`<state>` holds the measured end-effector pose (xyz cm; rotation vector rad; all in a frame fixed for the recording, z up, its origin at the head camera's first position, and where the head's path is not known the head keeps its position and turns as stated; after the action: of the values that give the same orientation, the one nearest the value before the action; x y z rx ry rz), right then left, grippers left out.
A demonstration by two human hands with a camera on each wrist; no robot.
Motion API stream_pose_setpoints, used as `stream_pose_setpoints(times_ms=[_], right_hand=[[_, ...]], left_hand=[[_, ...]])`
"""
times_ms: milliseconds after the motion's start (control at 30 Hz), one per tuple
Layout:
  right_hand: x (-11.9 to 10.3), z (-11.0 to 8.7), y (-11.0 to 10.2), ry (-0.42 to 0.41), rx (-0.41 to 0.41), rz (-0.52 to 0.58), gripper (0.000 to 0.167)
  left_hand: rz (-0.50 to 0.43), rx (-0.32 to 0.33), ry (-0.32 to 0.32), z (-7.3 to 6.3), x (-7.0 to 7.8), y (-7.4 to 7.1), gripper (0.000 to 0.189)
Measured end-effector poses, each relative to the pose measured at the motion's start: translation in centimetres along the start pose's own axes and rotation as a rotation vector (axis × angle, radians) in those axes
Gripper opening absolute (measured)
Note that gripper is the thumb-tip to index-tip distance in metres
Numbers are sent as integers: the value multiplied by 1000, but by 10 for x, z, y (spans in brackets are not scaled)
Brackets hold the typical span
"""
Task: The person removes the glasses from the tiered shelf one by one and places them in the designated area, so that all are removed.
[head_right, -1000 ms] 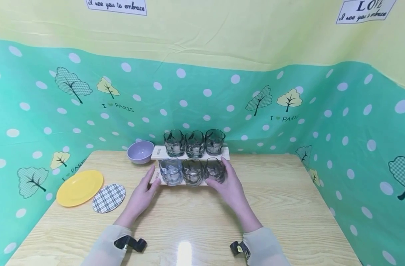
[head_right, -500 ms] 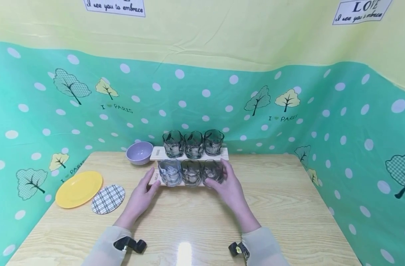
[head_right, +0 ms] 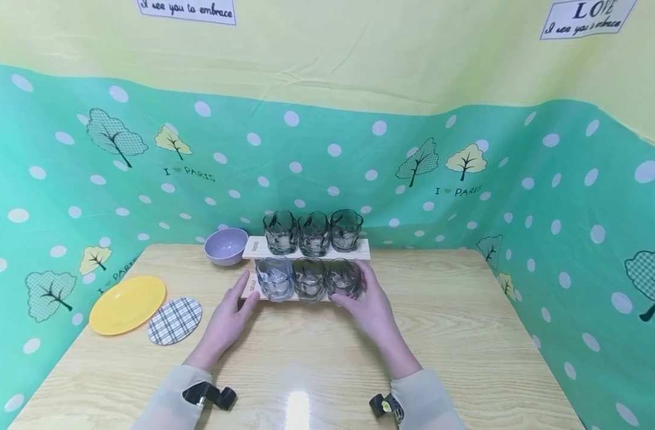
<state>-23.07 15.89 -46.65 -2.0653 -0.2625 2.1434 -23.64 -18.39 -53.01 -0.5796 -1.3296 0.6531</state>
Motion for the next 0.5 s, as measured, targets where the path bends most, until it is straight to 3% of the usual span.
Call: stream_pose_setpoints(times_ms=[500], right_hand=[[-2, -1, -6, 34, 36, -4, 88]], left_hand=[[25, -22, -43, 1, -3, 2, 77]])
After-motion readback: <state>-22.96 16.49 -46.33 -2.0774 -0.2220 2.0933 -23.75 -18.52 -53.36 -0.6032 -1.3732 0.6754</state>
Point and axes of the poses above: each hand's wrist, its own z-axis towards the middle knuckle, its own y-axis out of the palm, x = y × z, the point moved 3 cm from there along z, towards the middle knuckle, and after that the axes turned 9 degrees about z, right-handed, at the moved point
